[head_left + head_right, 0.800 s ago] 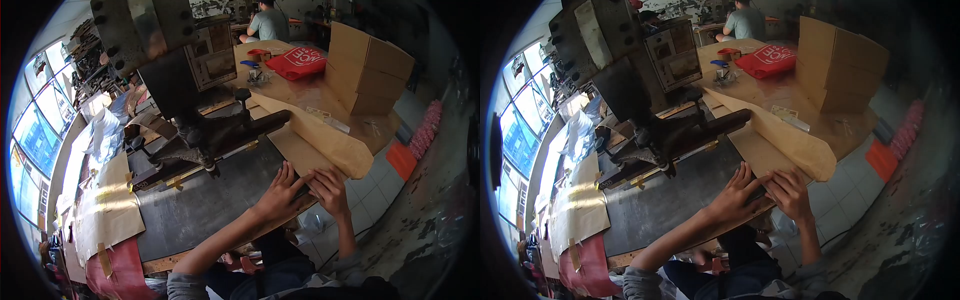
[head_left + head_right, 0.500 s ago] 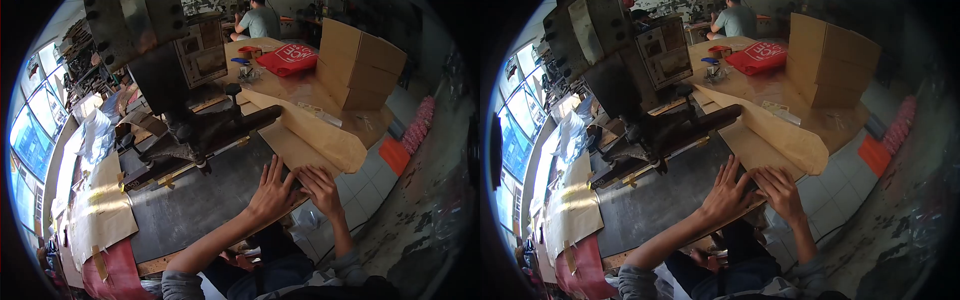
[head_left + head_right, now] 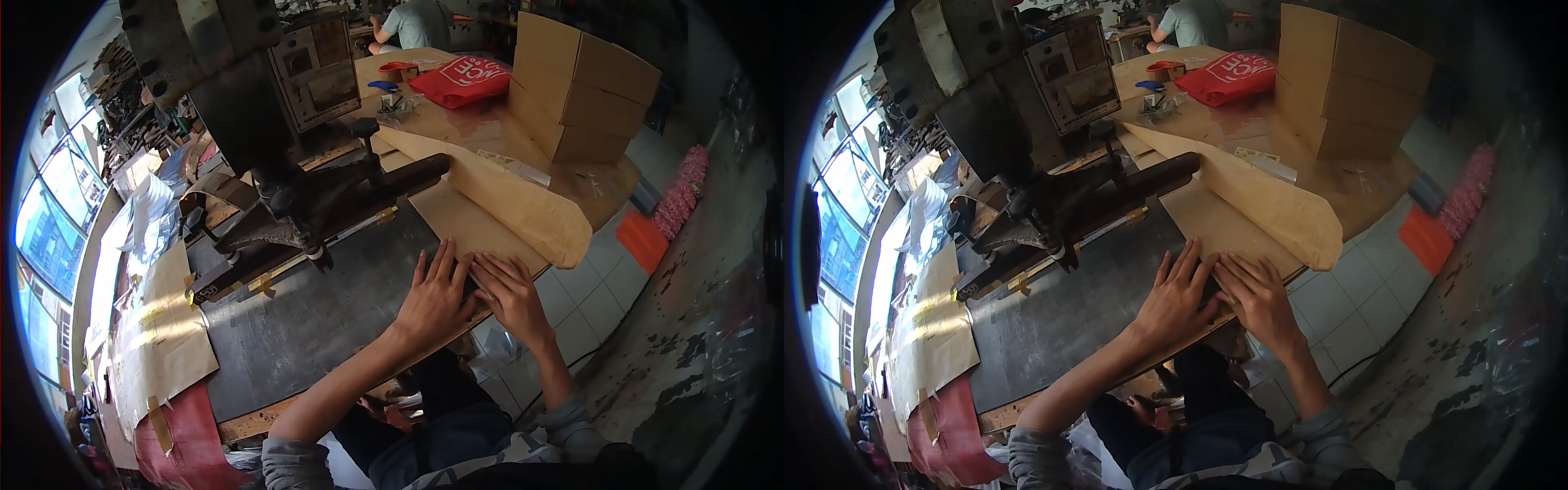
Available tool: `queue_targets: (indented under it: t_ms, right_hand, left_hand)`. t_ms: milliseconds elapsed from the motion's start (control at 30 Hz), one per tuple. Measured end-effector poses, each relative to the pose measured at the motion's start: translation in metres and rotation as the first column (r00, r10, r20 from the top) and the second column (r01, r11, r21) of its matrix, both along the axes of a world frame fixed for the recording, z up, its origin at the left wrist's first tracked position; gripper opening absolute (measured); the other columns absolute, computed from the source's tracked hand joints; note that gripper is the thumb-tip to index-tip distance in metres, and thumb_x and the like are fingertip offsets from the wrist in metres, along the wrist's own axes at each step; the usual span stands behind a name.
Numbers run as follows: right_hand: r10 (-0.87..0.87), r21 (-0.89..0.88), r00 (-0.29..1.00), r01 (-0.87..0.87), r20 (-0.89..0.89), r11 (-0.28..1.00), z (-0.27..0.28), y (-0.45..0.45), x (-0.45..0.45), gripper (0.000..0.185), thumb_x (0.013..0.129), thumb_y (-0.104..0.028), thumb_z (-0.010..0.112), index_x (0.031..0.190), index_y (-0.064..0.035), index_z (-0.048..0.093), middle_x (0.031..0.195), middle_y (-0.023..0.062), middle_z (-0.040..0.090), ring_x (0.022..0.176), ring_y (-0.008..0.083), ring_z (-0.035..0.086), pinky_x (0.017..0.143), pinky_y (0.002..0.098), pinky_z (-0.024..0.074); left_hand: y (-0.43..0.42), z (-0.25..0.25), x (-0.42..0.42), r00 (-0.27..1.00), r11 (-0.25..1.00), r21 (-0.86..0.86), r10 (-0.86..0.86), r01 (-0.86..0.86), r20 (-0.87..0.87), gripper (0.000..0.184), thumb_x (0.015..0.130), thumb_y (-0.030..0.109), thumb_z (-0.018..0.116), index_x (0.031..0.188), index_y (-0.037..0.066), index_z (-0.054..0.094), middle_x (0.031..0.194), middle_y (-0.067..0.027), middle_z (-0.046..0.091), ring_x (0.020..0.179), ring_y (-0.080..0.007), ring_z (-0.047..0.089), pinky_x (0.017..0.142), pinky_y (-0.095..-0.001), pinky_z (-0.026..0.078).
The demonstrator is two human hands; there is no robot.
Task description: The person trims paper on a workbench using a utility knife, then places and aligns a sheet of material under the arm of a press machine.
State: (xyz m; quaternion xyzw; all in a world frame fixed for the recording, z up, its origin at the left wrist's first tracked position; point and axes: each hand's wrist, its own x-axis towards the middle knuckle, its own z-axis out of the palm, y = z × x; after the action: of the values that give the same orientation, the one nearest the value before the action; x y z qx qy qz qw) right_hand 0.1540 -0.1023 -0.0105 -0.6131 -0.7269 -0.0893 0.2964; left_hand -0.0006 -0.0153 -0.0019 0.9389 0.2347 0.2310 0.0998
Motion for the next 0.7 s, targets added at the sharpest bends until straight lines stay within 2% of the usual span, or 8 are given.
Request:
queue_targets:
  t_ms: [167, 367, 467, 567, 667, 700]
  right_hand:
    - [-0.007, 0.013, 0.996, 0.005, 0.089, 1.000, -0.008, -0.002, 0.005, 0.041, 0.085, -0.021, 0.061, 0.124, -0.0083, 0.056, 0.127, 0.0074, 0.055, 0.124, 0.0197, 0.047, 0.105, 0.0460, 0.0315]
    - [-0.020, -0.032, 0.999, 0.021, 0.028, 0.999, 0.000, -0.003, 0.001, 0.042, 0.086, -0.022, 0.060, 0.124, -0.0064, 0.055, 0.127, 0.0075, 0.055, 0.124, 0.0193, 0.046, 0.106, 0.0465, 0.0311]
    - [-0.015, -0.043, 0.999, 0.013, -0.031, 0.999, 0.001, -0.002, -0.002, 0.044, 0.084, -0.015, 0.062, 0.126, -0.0058, 0.054, 0.129, 0.0096, 0.053, 0.124, 0.0223, 0.046, 0.106, 0.0458, 0.0302]
    - [0.008, -0.069, 1.000, -0.006, 0.025, 0.998, 0.000, -0.004, 0.000, 0.045, 0.086, -0.026, 0.060, 0.126, -0.0057, 0.053, 0.129, 0.0090, 0.053, 0.125, 0.0210, 0.044, 0.107, 0.0462, 0.0297]
    - [0.142, -0.210, 0.990, -0.144, -0.024, 0.967, 0.026, -0.012, 0.009, 0.047, 0.084, -0.030, 0.062, 0.123, -0.0034, 0.055, 0.127, 0.0106, 0.054, 0.122, 0.0229, 0.048, 0.105, 0.0459, 0.0333]
    - [0.271, -0.250, 0.956, -0.292, -0.115, 0.923, 0.043, -0.012, 0.017, 0.047, 0.084, -0.031, 0.063, 0.121, -0.0035, 0.056, 0.125, 0.0107, 0.056, 0.119, 0.0235, 0.050, 0.104, 0.0452, 0.0351]
  left_hand:
    - [0.000, 0.003, -0.002, 1.000, 0.999, -0.032, -0.021, 0.020, -0.013, 0.055, 0.085, 0.027, 0.057, 0.130, 0.001, 0.040, 0.138, -0.0286, 0.033, 0.134, -0.0364, 0.029, 0.108, -0.0524, 0.022]
    - [-0.001, 0.003, -0.002, 1.000, 0.999, -0.026, -0.026, 0.026, -0.007, 0.054, 0.086, 0.026, 0.055, 0.131, 0.000, 0.039, 0.138, -0.0290, 0.032, 0.134, -0.0372, 0.028, 0.108, -0.0532, 0.022]
    - [-0.003, 0.005, 0.000, 0.999, 1.000, -0.012, -0.001, 0.001, -0.035, 0.055, 0.087, 0.026, 0.053, 0.132, -0.001, 0.037, 0.139, -0.0300, 0.031, 0.134, -0.0387, 0.028, 0.108, -0.0536, 0.021]
    - [-0.003, 0.002, -0.001, 0.998, 1.000, 0.019, 0.000, 0.001, -0.062, 0.056, 0.088, 0.028, 0.050, 0.133, -0.002, 0.035, 0.139, -0.0310, 0.030, 0.134, -0.0396, 0.027, 0.108, -0.0537, 0.021]
    - [-0.003, 0.005, -0.004, 0.992, 0.999, 0.038, -0.008, 0.013, -0.122, 0.060, 0.088, 0.035, 0.049, 0.133, -0.002, 0.034, 0.139, -0.0313, 0.029, 0.134, -0.0392, 0.026, 0.108, -0.0536, 0.019]
    - [-0.004, 0.007, -0.005, 0.992, 0.999, 0.029, -0.014, 0.018, -0.125, 0.063, 0.088, 0.038, 0.049, 0.134, -0.002, 0.034, 0.139, -0.0313, 0.028, 0.135, -0.0389, 0.025, 0.108, -0.0535, 0.019]
